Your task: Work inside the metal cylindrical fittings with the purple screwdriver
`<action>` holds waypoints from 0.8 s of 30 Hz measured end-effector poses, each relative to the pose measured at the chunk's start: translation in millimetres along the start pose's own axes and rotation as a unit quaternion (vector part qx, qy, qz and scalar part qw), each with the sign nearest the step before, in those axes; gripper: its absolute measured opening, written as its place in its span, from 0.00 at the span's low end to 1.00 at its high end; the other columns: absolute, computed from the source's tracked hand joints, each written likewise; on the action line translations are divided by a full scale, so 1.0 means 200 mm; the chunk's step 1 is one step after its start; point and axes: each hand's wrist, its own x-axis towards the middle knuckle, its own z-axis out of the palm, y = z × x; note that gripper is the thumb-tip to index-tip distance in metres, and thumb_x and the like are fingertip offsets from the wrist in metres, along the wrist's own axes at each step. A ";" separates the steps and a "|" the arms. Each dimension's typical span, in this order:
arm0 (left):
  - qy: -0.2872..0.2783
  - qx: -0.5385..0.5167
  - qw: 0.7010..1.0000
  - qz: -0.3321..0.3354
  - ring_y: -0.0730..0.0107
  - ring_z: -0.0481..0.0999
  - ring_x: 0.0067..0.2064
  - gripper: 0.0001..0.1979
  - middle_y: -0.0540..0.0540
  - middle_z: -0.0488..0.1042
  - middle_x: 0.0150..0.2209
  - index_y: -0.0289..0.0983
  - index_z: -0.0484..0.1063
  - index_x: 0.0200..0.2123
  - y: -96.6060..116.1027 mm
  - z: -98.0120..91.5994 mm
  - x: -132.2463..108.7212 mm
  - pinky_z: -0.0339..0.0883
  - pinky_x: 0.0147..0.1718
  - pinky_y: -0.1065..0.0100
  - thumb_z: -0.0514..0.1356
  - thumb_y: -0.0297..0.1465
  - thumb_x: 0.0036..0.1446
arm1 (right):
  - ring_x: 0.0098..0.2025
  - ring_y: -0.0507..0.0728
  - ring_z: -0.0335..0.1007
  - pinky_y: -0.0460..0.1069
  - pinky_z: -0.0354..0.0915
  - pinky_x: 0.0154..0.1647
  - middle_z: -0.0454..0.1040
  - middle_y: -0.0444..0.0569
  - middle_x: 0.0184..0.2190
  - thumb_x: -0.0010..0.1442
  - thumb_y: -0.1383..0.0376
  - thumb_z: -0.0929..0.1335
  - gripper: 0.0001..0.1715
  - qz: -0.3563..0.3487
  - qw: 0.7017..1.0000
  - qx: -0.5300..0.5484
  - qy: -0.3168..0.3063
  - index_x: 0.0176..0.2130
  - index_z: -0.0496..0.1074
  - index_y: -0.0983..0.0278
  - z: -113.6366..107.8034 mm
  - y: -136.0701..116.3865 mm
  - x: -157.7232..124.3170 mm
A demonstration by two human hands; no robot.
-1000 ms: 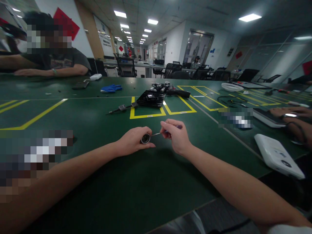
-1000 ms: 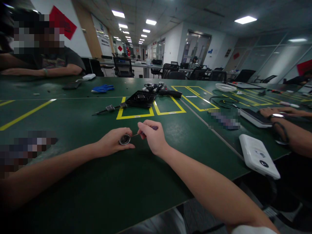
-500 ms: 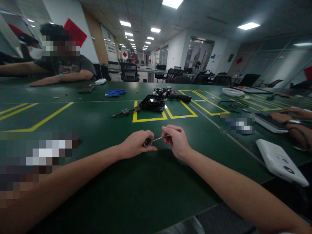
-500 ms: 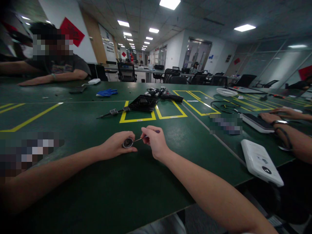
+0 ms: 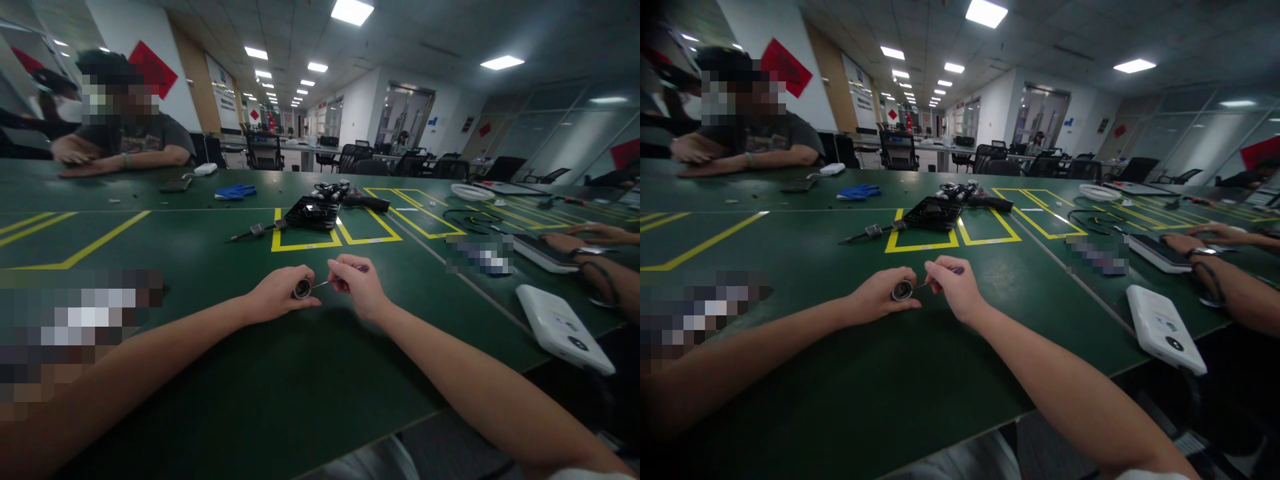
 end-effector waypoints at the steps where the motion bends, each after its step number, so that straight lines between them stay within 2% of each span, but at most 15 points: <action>1: -0.001 0.001 1.000 0.000 0.66 0.69 0.35 0.18 0.47 0.69 0.34 0.35 0.64 0.37 0.00 0.00 0.00 0.60 0.31 0.69 0.60 0.43 0.53 | 0.18 0.47 0.57 0.45 0.51 0.19 0.63 0.39 0.13 0.53 0.62 0.67 0.16 -0.005 1.000 -0.010 -0.009 0.17 0.68 0.64 0.00 0.00 0.00; 9: 0.004 0.010 1.000 -0.004 0.65 0.70 0.35 0.19 0.46 0.70 0.35 0.35 0.65 0.38 0.02 -0.02 -0.01 0.61 0.30 0.69 0.60 0.44 0.53 | 0.18 0.47 0.57 0.45 0.51 0.20 0.63 0.39 0.14 0.54 0.60 0.67 0.17 -0.043 0.998 -0.037 -0.030 0.18 0.68 0.64 -0.02 -0.04 -0.01; 16: 0.006 0.006 1.000 -0.004 0.65 0.71 0.35 0.18 0.47 0.71 0.34 0.35 0.66 0.38 0.03 -0.02 -0.02 0.61 0.30 0.69 0.60 0.44 0.53 | 0.19 0.48 0.59 0.45 0.53 0.21 0.64 0.40 0.15 0.54 0.59 0.67 0.16 -0.038 0.996 -0.047 -0.062 0.19 0.68 0.64 -0.01 -0.01 0.00; 24: 0.016 0.009 1.000 -0.008 0.66 0.69 0.34 0.16 0.47 0.70 0.34 0.35 0.65 0.37 0.04 -0.03 -0.02 0.60 0.29 0.69 0.60 0.42 0.54 | 0.20 0.49 0.59 0.45 0.54 0.21 0.66 0.40 0.16 0.53 0.60 0.67 0.12 -0.034 0.995 -0.074 -0.054 0.23 0.70 0.64 -0.02 0.00 0.02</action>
